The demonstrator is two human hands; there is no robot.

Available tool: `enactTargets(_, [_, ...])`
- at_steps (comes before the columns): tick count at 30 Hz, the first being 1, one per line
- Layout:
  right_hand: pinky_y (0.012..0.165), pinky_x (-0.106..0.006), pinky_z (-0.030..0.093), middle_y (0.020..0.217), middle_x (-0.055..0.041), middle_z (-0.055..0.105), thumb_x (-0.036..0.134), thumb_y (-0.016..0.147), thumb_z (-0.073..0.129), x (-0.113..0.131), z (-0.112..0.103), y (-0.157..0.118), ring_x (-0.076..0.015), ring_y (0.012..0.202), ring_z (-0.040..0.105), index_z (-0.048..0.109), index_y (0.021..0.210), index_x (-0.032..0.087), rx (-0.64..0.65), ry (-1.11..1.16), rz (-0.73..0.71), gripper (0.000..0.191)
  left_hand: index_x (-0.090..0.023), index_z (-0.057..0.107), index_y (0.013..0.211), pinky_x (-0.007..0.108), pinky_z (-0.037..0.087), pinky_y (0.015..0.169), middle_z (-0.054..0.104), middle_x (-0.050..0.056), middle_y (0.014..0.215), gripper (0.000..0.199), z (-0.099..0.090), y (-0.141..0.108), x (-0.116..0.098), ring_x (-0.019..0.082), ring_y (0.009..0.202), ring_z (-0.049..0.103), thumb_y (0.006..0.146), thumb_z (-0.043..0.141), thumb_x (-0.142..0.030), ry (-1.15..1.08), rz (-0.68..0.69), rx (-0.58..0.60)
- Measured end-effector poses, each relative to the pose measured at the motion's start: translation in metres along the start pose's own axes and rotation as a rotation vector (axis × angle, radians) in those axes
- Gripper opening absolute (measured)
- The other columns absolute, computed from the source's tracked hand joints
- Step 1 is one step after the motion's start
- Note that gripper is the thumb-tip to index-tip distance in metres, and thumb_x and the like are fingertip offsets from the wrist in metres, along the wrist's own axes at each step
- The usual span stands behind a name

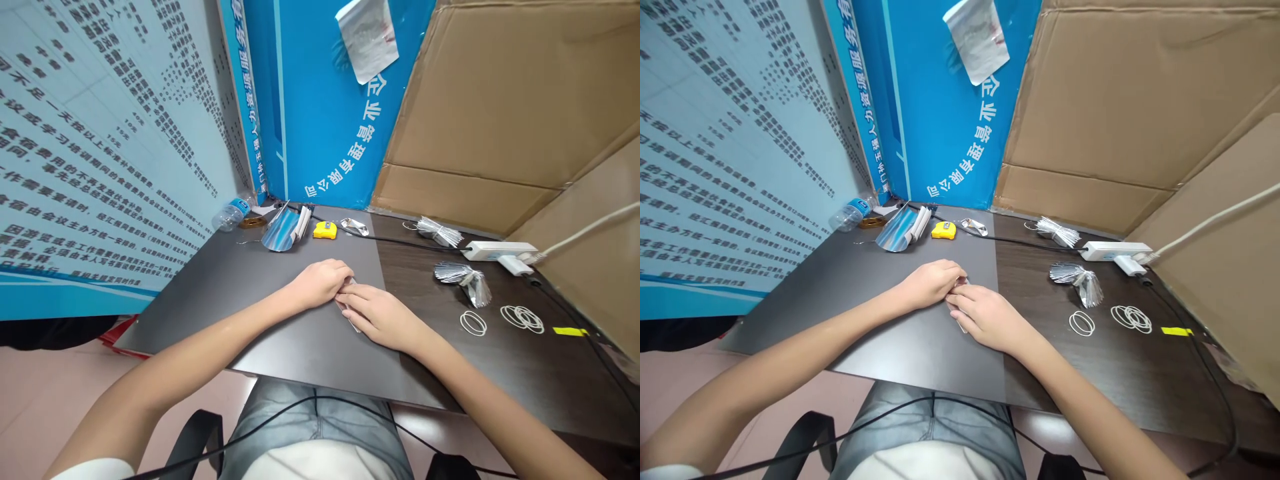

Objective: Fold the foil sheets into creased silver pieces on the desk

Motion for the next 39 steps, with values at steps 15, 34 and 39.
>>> enactTargets(15, [0.104, -0.042, 0.059, 0.116, -0.0066, 0.080, 0.019, 0.102, 0.047, -0.072, -0.024, 0.008, -0.0210, 0.109, 0.074, 0.081, 0.117, 0.025, -0.122, 0.136, 0.099, 0.038, -0.018, 0.071, 0.115, 0.037, 0.056, 0.097, 0.072, 0.012, 0.113, 0.026, -0.005, -0.008, -0.020, 0.028, 0.112, 0.068, 0.104, 0.052, -0.031, 0.050, -0.060, -0.001])
enactTargets(34, [0.107, -0.049, 0.048, 0.130, -0.0115, 0.077, 0.034, 0.105, 0.054, -0.048, -0.020, -0.006, -0.0287, 0.121, 0.068, 0.076, 0.131, 0.022, -0.043, -0.239, 0.011, 0.036, -0.014, 0.060, 0.132, 0.047, 0.050, 0.110, 0.061, 0.018, 0.139, 0.043, -0.002, -0.019, -0.021, 0.034, 0.131, 0.059, 0.106, 0.051, -0.048, 0.054, -0.022, 0.051])
enactTargets(39, [0.104, -0.047, 0.046, 0.127, -0.0108, 0.079, 0.033, 0.105, 0.055, -0.045, -0.020, -0.005, -0.0283, 0.118, 0.069, 0.078, 0.126, 0.022, -0.067, -0.233, -0.002, 0.033, -0.012, 0.052, 0.145, 0.050, 0.041, 0.120, 0.052, 0.021, 0.156, 0.054, 0.002, -0.020, -0.021, 0.036, 0.146, 0.049, 0.111, 0.038, -0.051, 0.082, -0.033, 0.115])
Point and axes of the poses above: each hand's wrist, its own y-axis towards the middle knuckle, its own z-axis out of the palm, x = y × z, the point moved 1 cm from there along y, towards the middle knuckle
